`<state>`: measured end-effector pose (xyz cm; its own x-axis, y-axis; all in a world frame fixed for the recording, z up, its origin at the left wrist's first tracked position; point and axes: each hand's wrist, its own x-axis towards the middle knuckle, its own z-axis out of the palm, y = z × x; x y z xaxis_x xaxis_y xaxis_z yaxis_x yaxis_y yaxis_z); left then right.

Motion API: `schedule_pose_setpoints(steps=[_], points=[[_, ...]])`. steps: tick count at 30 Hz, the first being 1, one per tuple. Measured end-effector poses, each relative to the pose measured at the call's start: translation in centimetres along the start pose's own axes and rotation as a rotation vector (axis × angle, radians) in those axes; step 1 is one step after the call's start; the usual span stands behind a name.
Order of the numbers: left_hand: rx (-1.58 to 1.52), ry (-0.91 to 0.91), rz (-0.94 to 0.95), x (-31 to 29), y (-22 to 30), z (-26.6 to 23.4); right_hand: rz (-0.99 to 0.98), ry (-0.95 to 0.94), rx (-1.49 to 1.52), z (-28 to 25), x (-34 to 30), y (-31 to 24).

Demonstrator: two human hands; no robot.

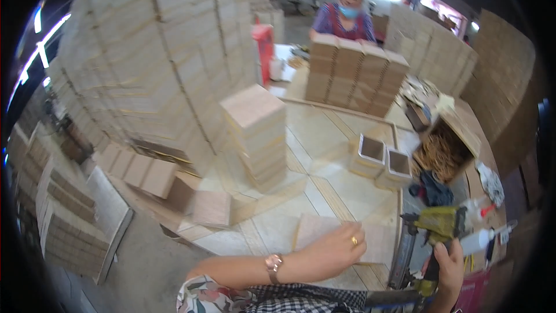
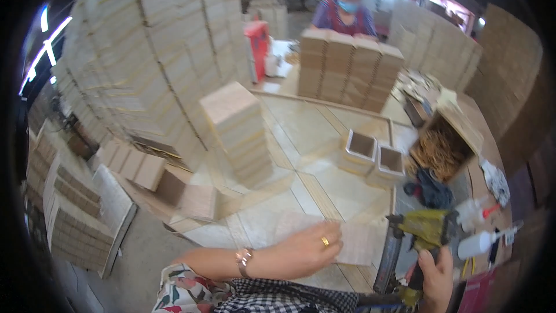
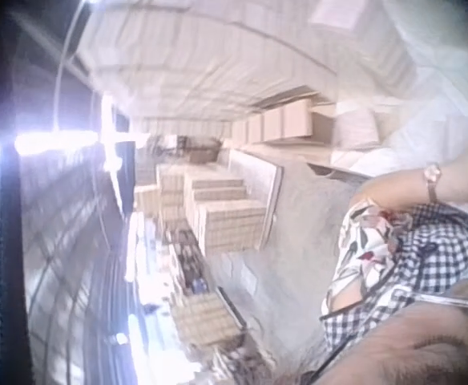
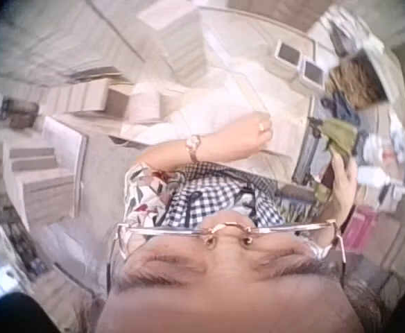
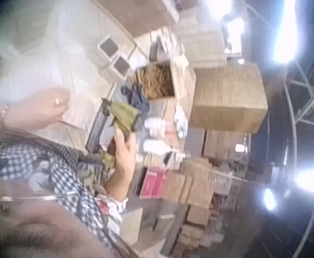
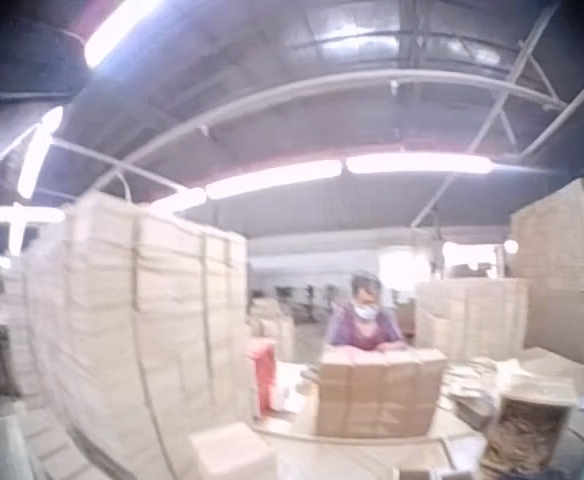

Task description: Assembling wooden boxes using a pneumatic nail gun, applying glue, and securing items with rubber bands.

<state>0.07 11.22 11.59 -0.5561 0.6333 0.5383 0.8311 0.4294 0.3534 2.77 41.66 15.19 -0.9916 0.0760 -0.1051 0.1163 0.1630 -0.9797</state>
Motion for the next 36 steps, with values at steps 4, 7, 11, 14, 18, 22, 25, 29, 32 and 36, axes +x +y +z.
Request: schedule_pose_setpoints(steps=[4, 7, 11, 14, 18, 22, 25, 29, 32, 36], points=[[0.503, 0.203, -0.258, 1.1, -2.9, -12.9, 0.059, 0.161, 0.146, -0.1, -0.7, 2.2], [0.699, 0.223, -0.508, 0.6, -6.3, -21.2, 0.065, 0.151, 0.147, -0.6, -0.5, 4.4], [0.389, 0.021, -0.929, 0.4, -10.1, -24.7, -0.002, 0.087, 0.207, 0.9, -0.9, 3.9], [0.181, -0.184, -1.122, 1.4, -11.1, -24.8, -0.012, 0.09, 0.199, 0.9, -1.0, 4.1], [0.115, -0.154, -1.13, 0.9, -12.3, -24.6, 0.001, 0.086, 0.15, 1.2, -1.5, 3.2], [0.172, -0.117, -1.1, 1.1, -11.8, -24.5, 0.026, 0.107, 0.14, 1.2, -1.9, 3.1], [0.178, -0.097, -1.088, 0.9, -11.1, -24.4, 0.014, 0.094, 0.15, 1.2, -2.3, 3.1], [0.189, -0.065, -1.069, 0.8, -11.2, -24.2, -0.005, 0.094, 0.201, 1.5, -2.3, 3.1], [0.229, -0.068, -1.08, 0.8, -11.4, -24.2, 0.01, 0.076, 0.235, 1.5, -2.1, 3.3], [0.224, -0.067, -1.088, 0.9, -11.3, -24.6, -0.044, 0.043, 0.231, 1.5, -1.9, 3.7]])
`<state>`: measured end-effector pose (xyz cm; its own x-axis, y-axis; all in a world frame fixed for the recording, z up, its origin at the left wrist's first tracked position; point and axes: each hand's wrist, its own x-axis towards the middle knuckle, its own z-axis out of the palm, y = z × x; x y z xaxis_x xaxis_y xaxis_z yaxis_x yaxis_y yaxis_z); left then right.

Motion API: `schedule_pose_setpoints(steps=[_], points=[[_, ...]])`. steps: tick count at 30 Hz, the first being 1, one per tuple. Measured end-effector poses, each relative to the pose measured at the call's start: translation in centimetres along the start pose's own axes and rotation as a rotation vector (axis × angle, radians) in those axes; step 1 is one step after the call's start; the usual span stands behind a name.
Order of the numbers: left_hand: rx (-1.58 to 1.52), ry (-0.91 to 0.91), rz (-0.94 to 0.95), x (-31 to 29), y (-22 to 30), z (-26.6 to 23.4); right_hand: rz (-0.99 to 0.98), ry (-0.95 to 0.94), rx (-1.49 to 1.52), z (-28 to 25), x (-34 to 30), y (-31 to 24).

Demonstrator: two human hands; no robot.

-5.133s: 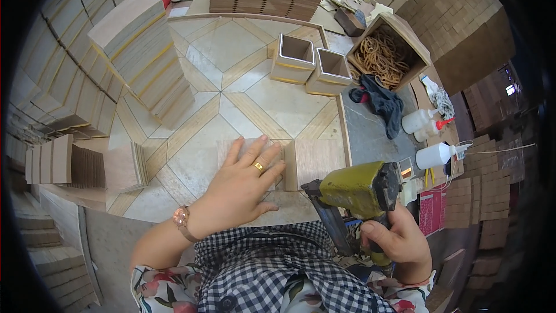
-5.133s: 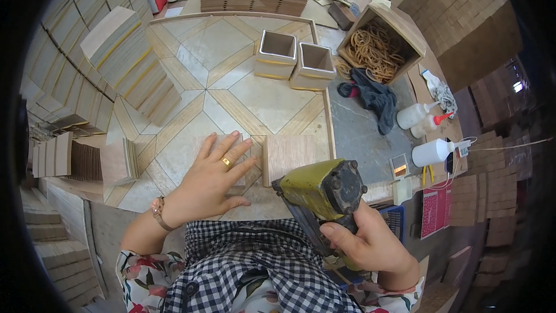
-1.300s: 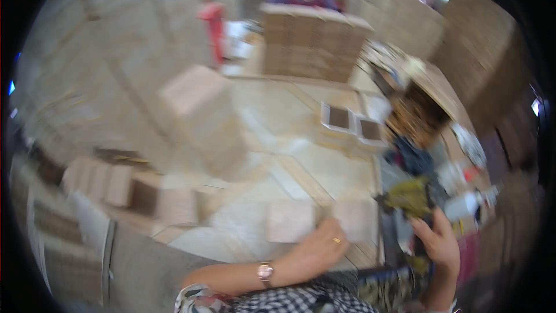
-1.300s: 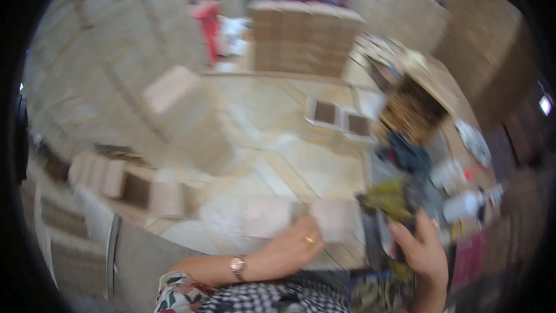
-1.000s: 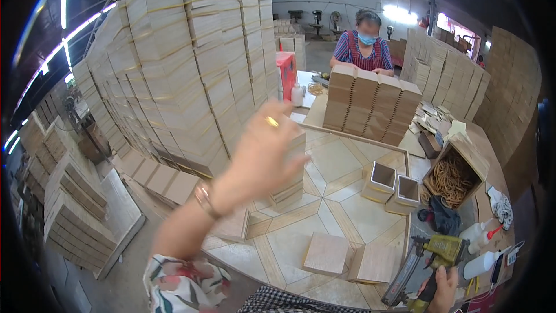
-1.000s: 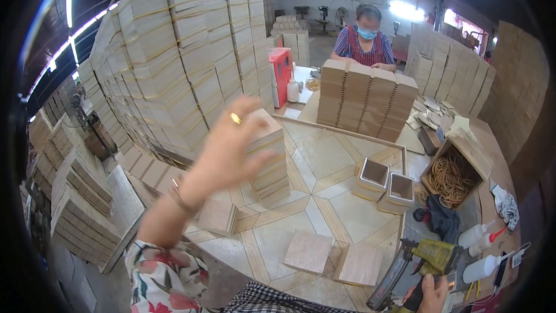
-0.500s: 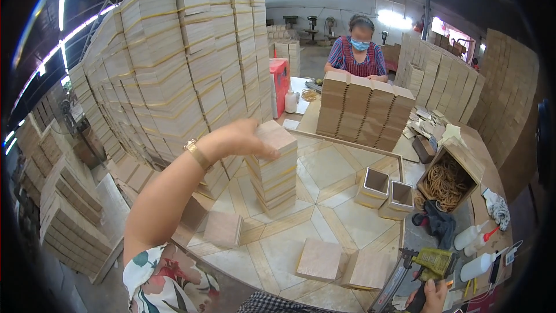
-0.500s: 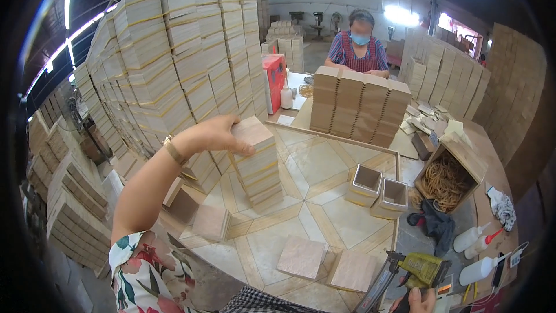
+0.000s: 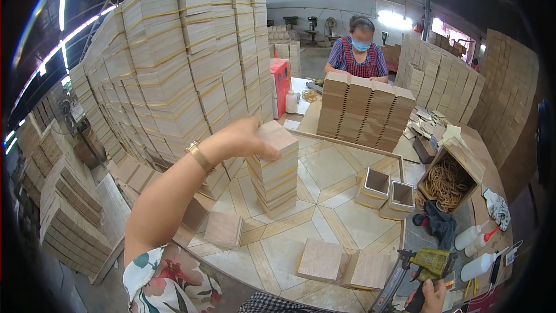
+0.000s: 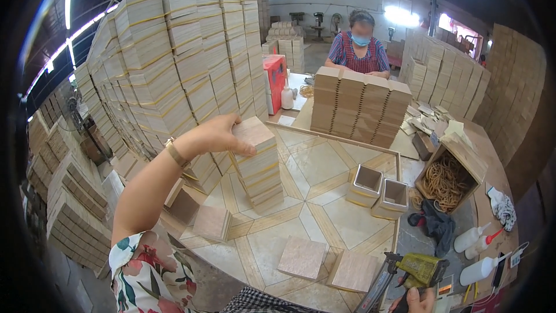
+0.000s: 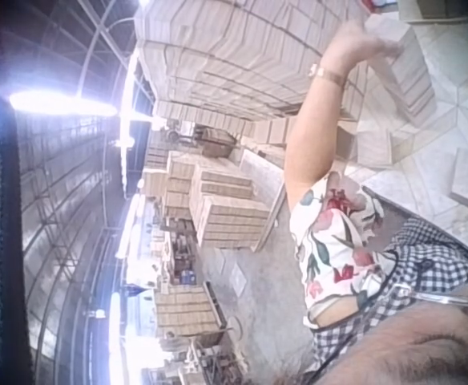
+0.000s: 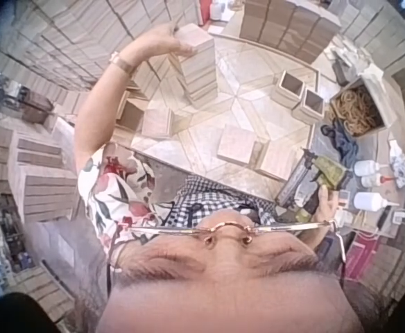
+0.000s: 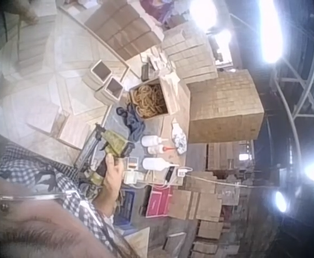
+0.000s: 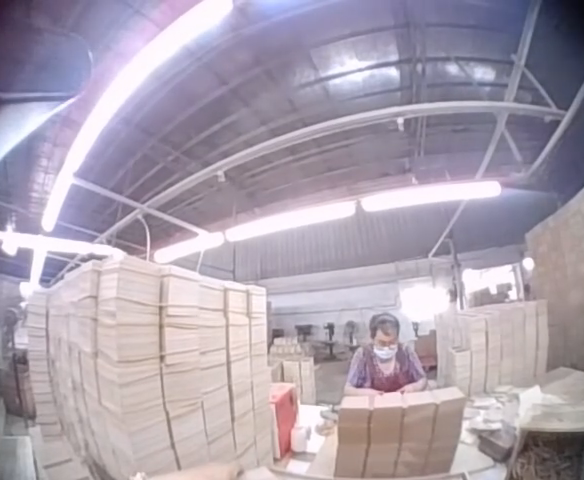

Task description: Assembling wooden boxes using a pneumatic nail gun, applying glue, and securing items with rubber bands.

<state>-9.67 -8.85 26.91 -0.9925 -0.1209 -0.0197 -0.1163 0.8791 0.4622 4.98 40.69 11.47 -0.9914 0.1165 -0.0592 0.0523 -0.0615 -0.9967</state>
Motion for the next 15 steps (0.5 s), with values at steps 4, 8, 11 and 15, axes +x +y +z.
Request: schedule_pose_setpoints(steps=[4, 8, 11, 15], points=[[-0.008, 0.002, 0.01, 0.4, 0.2, 0.2, 0.022, 0.04, 0.015, 0.8, 0.3, 0.1], [-0.012, -0.006, 0.001, 0.0, 0.2, 0.1, 0.035, 0.037, 0.02, 0.1, 0.5, 0.5], [0.01, 0.005, 0.005, -0.1, 0.1, 0.2, 0.025, 0.017, -0.012, -0.1, 0.5, 0.5], [0.023, -0.075, -0.005, 0.5, -0.1, -0.1, 0.11, -0.023, -0.032, -1.1, 0.5, 0.7]])
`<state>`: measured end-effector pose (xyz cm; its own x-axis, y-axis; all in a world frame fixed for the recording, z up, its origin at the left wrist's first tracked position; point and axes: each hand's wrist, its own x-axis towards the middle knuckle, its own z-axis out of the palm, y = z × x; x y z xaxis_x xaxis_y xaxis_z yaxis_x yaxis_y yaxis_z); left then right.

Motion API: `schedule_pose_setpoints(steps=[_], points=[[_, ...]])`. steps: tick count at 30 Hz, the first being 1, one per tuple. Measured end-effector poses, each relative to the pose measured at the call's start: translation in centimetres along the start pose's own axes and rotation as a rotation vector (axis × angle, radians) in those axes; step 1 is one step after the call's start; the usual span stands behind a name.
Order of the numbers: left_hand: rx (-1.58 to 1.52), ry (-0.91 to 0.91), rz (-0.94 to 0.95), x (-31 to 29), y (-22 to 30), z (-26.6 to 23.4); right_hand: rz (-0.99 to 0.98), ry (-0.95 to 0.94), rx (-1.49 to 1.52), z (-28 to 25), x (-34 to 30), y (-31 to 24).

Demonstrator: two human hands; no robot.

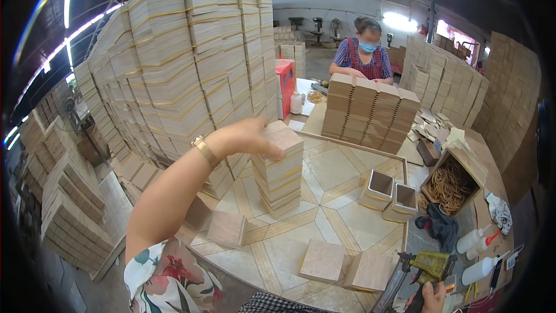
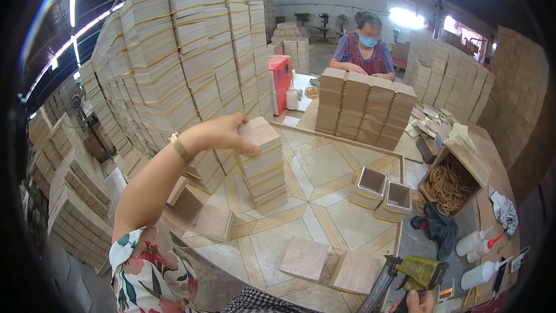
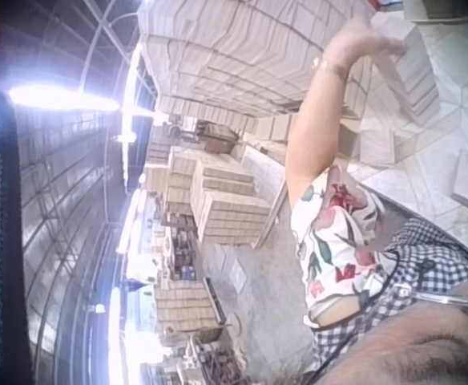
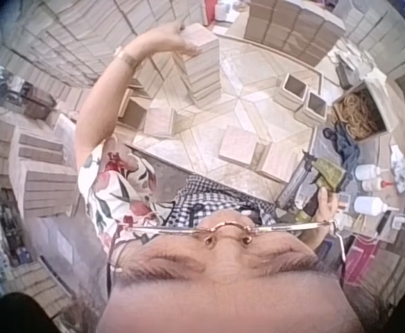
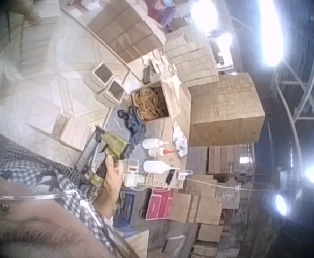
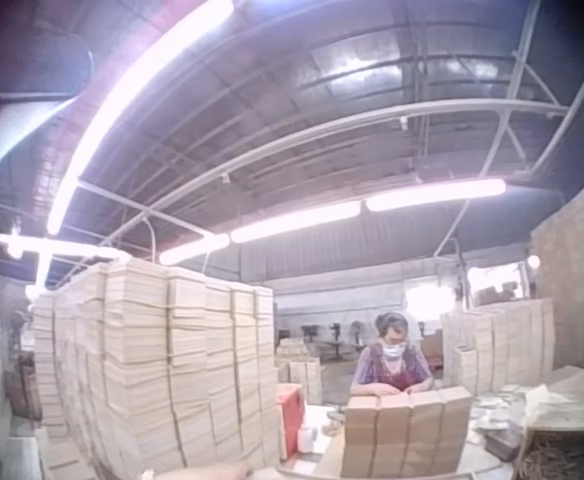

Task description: Assembling wooden boxes using a pneumatic nail gun, applying glue, and securing items with rubber bands.

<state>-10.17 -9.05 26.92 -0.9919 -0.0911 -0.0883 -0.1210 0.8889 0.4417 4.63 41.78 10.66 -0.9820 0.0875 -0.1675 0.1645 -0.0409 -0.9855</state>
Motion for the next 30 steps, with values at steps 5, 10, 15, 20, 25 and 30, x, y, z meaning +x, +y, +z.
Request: schedule_pose_setpoints(steps=[5, 10, 15, 20, 25, 30], points=[[0.032, -0.061, -0.011, 1.3, 1.0, -0.4, -0.023, -0.006, -0.017, 0.4, -0.1, -0.6], [-0.043, -0.113, -0.03, 2.4, 1.0, -0.1, -0.041, 0.004, -0.034, 0.9, -0.3, -1.2], [-0.021, -0.012, 0.02, 2.4, 0.6, 0.3, -0.054, 0.014, -0.051, 1.5, -0.7, -1.5], [-0.017, 0.019, 0.031, 2.3, 0.5, 0.3, -0.039, -0.01, -0.009, 1.2, -0.7, -1.1], [-0.007, 0.041, 0.029, 2.1, 0.6, 0.2, -0.046, -0.014, -0.009, 1.1, -0.6, -1.0], [-0.042, -0.03, 0.002, 2.0, 0.8, 0.0, -0.027, -0.004, -0.036, 0.9, -0.5, -0.8]])
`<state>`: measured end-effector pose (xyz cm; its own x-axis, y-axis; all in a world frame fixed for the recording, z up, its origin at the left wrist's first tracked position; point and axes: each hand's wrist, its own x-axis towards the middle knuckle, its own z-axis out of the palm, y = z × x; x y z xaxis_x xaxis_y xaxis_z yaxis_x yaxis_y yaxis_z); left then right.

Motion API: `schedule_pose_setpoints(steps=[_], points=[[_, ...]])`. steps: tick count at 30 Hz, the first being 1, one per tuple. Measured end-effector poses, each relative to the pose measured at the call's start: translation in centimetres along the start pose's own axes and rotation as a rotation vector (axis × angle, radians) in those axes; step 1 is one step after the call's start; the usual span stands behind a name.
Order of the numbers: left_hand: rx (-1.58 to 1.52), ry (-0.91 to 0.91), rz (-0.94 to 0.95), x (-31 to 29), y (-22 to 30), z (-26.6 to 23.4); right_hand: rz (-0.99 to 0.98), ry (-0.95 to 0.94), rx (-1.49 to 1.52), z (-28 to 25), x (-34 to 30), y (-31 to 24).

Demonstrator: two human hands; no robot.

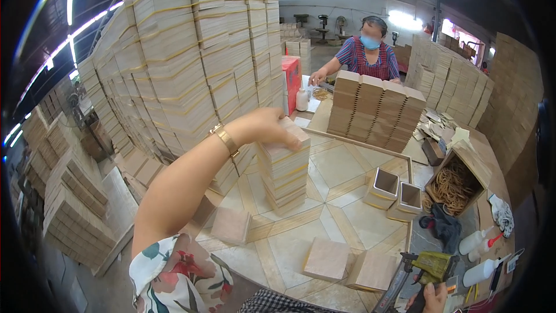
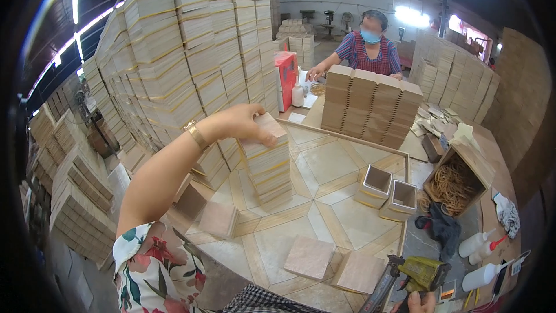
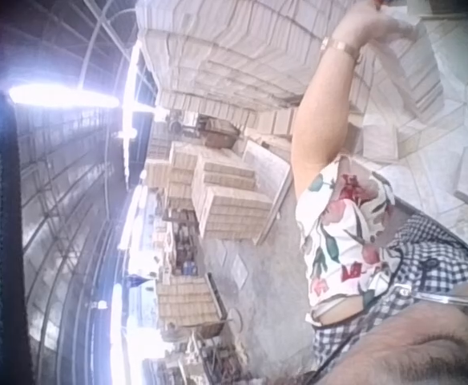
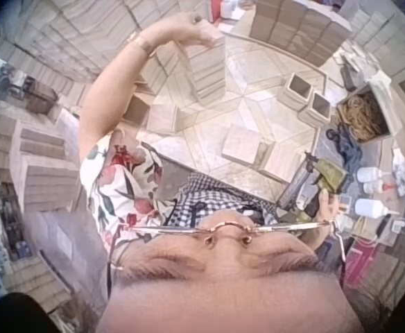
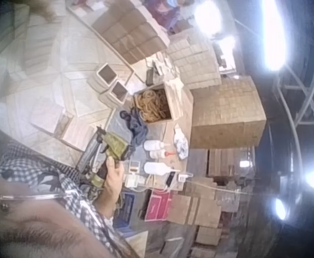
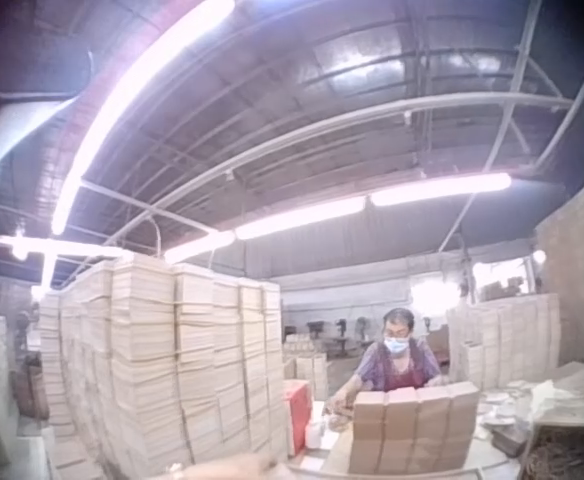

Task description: Assembling wooden boxes using a pneumatic nail gun, applying glue, and securing items with rubber bands.

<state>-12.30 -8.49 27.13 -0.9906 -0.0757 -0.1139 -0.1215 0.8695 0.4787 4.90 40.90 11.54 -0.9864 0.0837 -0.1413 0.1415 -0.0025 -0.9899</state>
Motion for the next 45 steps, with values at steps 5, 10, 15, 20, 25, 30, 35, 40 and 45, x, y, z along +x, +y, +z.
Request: schedule_pose_setpoints(steps=[5, 10, 15, 20, 25, 30, 35, 40, 45], points=[[0.072, -0.007, 0.025, 0.2, 0.2, 0.1, 0.023, 0.031, -0.025, -0.2, 0.1, 0.0], [0.157, -0.057, 0.008, -0.6, 0.1, -1.0, 0.023, 0.072, -0.043, -0.3, 0.1, 0.1], [0.282, -0.111, -0.015, -1.2, 0.7, -1.8, 0.015, 0.081, 0.011, 0.5, 0.0, -0.6], [0.316, -0.114, -0.056, -1.1, 2.0, -2.0, -0.033, 0.112, 0.016, 0.6, 0.3, -0.4], [0.339, -0.138, -0.062, -1.1, 2.5, -2.0, -0.025, 0.127, -0.003, 1.2, 0.1, -0.7], [0.369, -0.152, -0.09, -1.6, 2.9, -2.0, -0.017, 0.083, 0.002, 0.9, 0.0, -0.4], [0.437, -0.168, -0.102, -1.1, 3.4, -1.7, -0.065, 0.109, -0.08, 0.8, -0.1, -0.4], [0.479, -0.149, -0.036, -1.9, 2.9, -1.8, -0.098, 0.014, 0.144, 1.4, 0.6, 0.0], [0.531, 0.252, 0.581, -9.4, 3.2, 5.5, -0.137, 0.045, 0.146, 1.3, -1.5, -1.3]])
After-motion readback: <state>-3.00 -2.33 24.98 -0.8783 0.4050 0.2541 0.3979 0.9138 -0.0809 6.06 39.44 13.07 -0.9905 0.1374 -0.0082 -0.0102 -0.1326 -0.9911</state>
